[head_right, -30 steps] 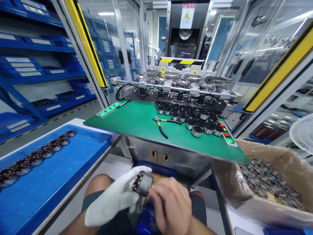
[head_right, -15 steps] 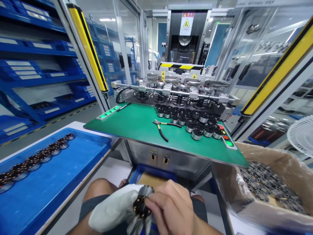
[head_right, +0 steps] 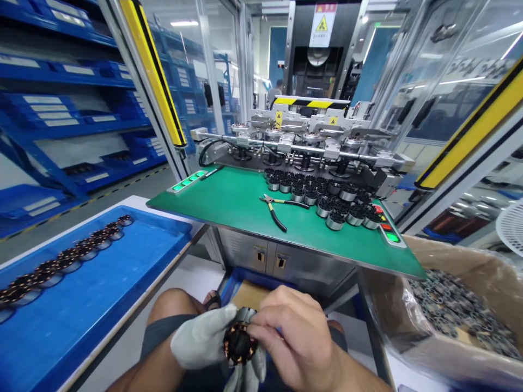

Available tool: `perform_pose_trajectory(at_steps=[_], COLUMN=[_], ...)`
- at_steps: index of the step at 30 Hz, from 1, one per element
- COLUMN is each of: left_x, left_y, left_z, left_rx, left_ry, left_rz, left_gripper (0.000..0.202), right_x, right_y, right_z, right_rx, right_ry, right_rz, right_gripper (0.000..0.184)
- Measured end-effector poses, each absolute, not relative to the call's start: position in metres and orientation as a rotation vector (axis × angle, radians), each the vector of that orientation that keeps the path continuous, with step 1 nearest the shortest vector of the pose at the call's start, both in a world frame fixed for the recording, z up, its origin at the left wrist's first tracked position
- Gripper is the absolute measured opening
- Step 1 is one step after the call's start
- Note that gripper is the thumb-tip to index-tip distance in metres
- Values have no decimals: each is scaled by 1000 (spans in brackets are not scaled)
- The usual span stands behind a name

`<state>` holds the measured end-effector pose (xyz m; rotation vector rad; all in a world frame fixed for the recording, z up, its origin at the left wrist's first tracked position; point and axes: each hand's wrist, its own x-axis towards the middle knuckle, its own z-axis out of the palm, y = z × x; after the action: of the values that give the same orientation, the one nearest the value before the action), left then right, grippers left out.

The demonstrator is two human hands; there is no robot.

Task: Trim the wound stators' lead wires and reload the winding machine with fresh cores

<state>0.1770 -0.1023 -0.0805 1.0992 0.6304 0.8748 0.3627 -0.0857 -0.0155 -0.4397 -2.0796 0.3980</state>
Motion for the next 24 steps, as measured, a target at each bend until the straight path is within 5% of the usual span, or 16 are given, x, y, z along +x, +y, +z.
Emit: perform_pose_trajectory(at_steps=[4,7,11,17,24], left_x=[182,183,176,179,191], left_y=[-107,-107,-101,-98,-108], left_z=[-74,-61,-54,-81,-74], left_rx=[983,895,809,844,853], left_ry=[595,581,524,519,591], left_rz=[894,1173,1446,857,1081], left_gripper=[45,55,39,57,54], right_x=[363,361,361,366,365], right_y=[-88,-89,-85,-80,-86], right_z=[-15,-18,-20,-16,-16], right_rx=[-543,-703,-653,-426,-653], right_ry=[-2061,-1955,-1907,-2037,-1999], right_rz=[305,296,454,529,276], right_gripper=[11,12,13,13,12])
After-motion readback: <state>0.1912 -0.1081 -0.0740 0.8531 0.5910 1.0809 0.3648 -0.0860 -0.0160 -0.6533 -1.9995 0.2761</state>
